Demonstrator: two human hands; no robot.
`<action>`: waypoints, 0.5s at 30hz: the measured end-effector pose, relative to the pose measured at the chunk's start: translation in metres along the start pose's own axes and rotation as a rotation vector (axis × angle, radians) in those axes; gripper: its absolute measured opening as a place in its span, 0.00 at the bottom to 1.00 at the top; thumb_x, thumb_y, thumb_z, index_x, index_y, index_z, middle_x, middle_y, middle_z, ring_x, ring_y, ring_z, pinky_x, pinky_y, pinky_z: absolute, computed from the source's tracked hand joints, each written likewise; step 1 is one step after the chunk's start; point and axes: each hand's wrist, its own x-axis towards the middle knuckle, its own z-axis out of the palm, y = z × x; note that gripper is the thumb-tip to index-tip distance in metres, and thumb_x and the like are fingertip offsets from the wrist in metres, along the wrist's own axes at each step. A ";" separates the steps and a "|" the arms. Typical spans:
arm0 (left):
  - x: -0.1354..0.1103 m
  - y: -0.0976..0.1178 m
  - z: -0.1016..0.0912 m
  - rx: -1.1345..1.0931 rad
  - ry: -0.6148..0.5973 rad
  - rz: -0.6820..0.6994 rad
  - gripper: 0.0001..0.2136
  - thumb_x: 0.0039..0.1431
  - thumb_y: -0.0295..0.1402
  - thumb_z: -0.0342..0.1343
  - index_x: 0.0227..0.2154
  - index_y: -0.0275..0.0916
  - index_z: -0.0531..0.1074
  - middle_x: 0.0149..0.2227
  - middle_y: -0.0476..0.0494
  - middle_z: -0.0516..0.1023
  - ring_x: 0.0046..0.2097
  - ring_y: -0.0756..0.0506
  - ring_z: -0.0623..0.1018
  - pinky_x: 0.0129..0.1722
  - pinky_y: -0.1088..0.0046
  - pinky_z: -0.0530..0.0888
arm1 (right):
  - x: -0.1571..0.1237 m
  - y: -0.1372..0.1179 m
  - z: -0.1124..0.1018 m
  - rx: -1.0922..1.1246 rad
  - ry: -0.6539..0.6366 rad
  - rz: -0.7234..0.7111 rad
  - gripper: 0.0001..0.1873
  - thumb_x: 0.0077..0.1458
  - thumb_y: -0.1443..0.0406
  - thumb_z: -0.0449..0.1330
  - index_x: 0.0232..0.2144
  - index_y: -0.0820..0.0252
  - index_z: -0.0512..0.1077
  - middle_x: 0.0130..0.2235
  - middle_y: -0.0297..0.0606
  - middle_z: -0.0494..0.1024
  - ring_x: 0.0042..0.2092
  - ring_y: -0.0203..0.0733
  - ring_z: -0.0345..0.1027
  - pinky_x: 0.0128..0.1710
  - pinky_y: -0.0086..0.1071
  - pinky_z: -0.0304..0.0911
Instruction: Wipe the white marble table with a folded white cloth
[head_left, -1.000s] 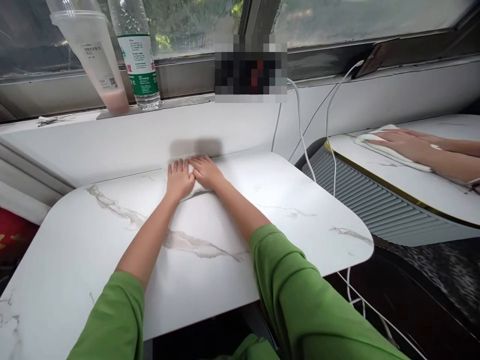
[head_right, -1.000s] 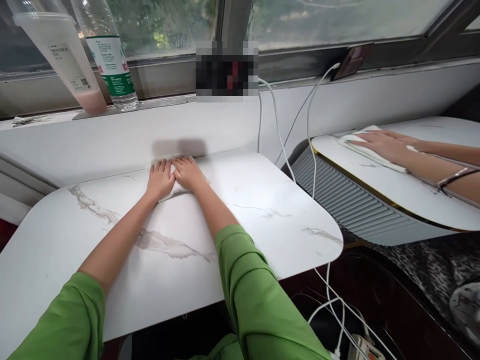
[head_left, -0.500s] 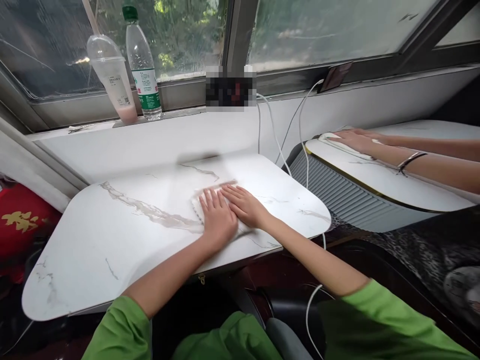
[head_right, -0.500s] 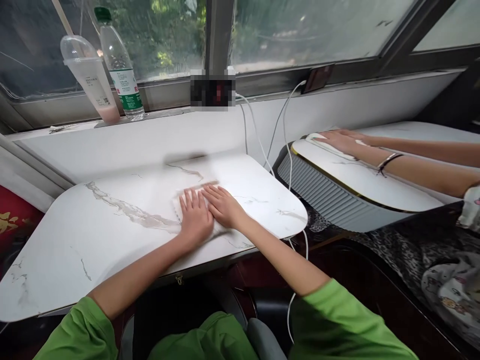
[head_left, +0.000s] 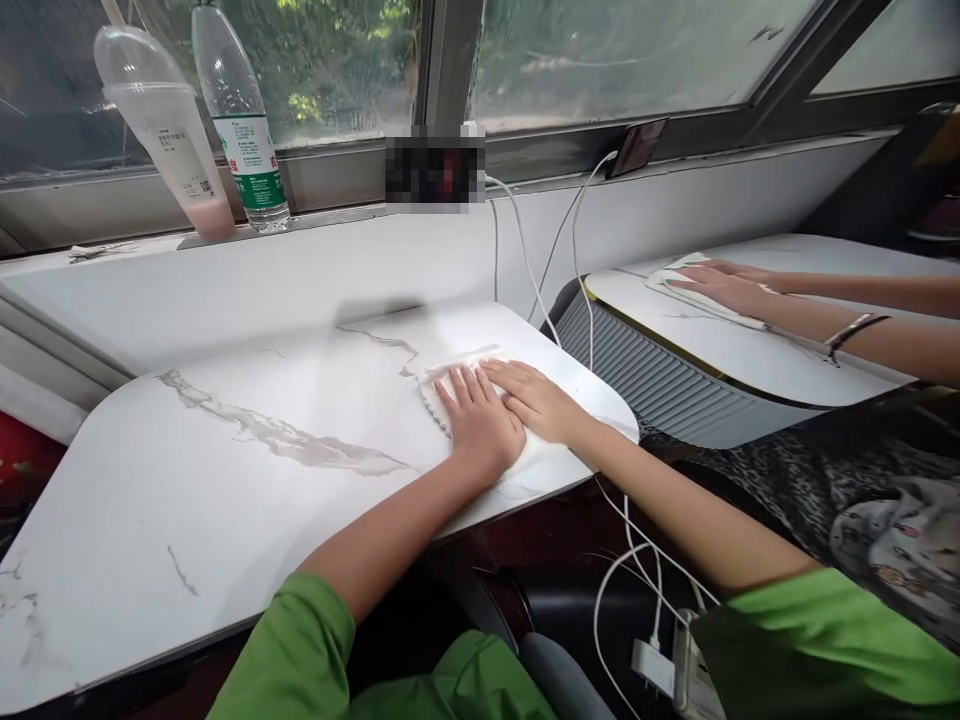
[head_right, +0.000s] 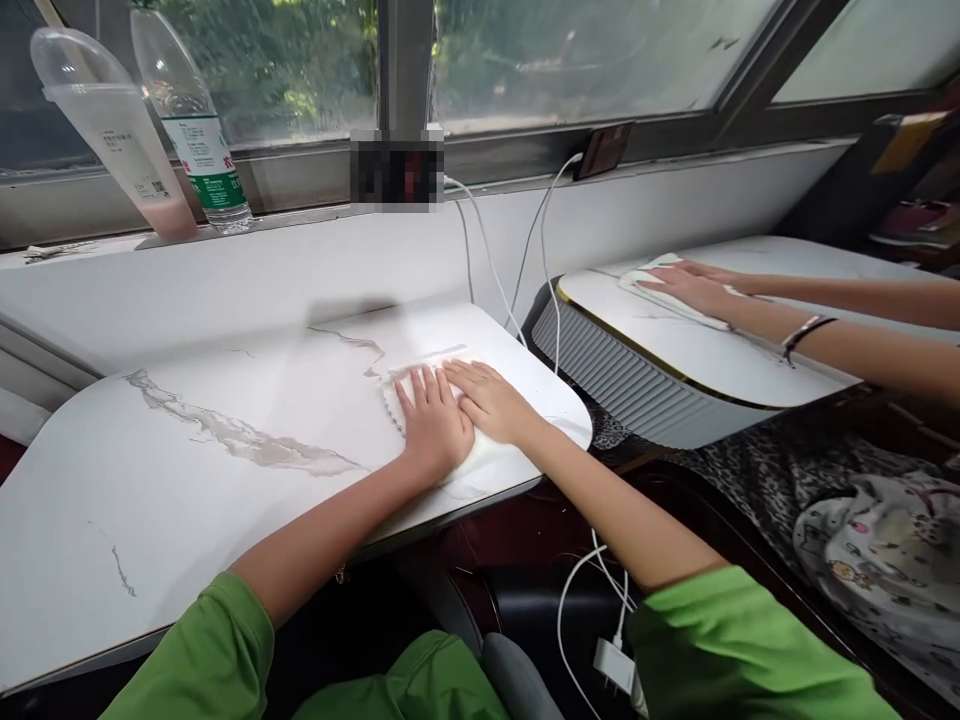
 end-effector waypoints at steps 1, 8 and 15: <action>0.007 -0.007 0.000 0.000 -0.003 -0.020 0.30 0.65 0.36 0.39 0.65 0.22 0.50 0.67 0.27 0.50 0.68 0.31 0.48 0.65 0.45 0.46 | 0.011 0.001 0.003 0.008 -0.002 -0.003 0.29 0.57 0.68 0.44 0.61 0.62 0.62 0.63 0.46 0.63 0.65 0.47 0.52 0.64 0.52 0.49; 0.078 -0.072 -0.004 0.030 -0.058 -0.108 0.28 0.65 0.34 0.35 0.66 0.25 0.49 0.68 0.34 0.49 0.69 0.35 0.48 0.66 0.50 0.45 | 0.108 0.017 0.033 0.028 0.022 -0.021 0.29 0.56 0.67 0.45 0.59 0.65 0.64 0.63 0.46 0.64 0.64 0.49 0.55 0.62 0.48 0.51; 0.151 -0.120 0.002 0.047 -0.034 -0.084 0.27 0.66 0.33 0.33 0.66 0.29 0.50 0.68 0.37 0.53 0.68 0.39 0.52 0.67 0.52 0.45 | 0.190 0.041 0.049 0.019 0.056 0.024 0.27 0.54 0.70 0.45 0.56 0.67 0.67 0.59 0.47 0.70 0.60 0.49 0.61 0.59 0.42 0.54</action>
